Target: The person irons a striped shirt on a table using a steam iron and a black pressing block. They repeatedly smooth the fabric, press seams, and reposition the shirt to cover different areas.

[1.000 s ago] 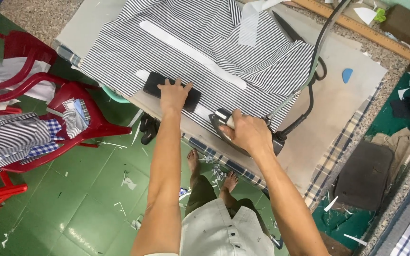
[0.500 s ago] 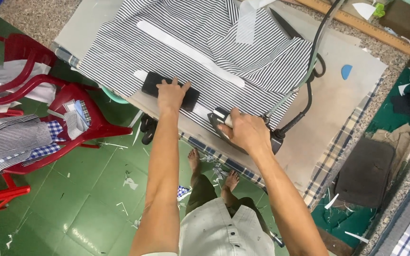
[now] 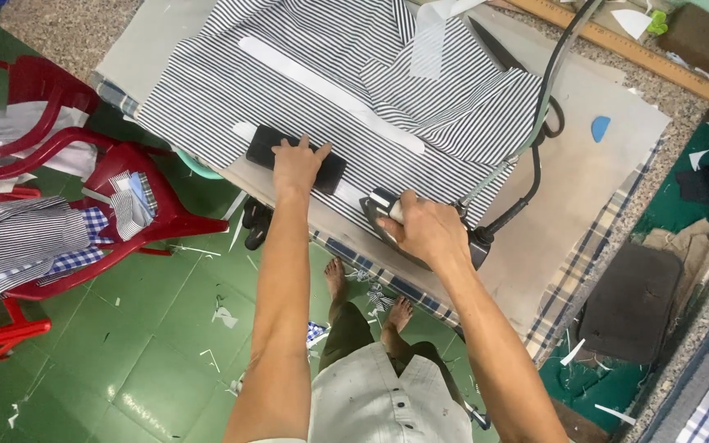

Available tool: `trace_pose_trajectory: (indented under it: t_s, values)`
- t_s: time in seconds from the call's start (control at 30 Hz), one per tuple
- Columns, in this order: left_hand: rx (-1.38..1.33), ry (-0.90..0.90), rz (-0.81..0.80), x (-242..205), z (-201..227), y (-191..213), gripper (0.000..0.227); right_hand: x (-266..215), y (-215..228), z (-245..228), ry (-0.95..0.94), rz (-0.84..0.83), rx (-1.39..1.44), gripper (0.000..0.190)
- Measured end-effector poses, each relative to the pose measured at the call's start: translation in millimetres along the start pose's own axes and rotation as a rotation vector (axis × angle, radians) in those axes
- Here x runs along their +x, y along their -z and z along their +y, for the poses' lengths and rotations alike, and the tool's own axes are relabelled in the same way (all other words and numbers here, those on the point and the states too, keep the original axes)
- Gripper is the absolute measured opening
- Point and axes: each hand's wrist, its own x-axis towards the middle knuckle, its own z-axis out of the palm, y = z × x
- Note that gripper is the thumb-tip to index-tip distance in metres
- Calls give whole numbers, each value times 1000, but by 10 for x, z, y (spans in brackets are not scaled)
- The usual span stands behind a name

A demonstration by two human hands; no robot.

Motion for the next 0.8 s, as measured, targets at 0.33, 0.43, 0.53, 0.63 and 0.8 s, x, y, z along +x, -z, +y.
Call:
trace_pose_trajectory:
  t_s: [0.33,0.43,0.53,0.63,0.8]
  values:
    - [-199,60,-42,184,-111,-154,90,99,-102,162,28,-26,179,54]
    - [-221,66,-54,309,-253,-232,91,118,-89,153,57,-8,199,56]
    - [-244,69,-55,419,-399,-299,94,147,-70,122,51,-15,209,51]
    - [-282,100,-32,483,-545,-315,88,207,-139,166,86,-94,155,54]
    - [-277,145,22,567,-911,-382,89,248,-115,131,90,-154,76,57]
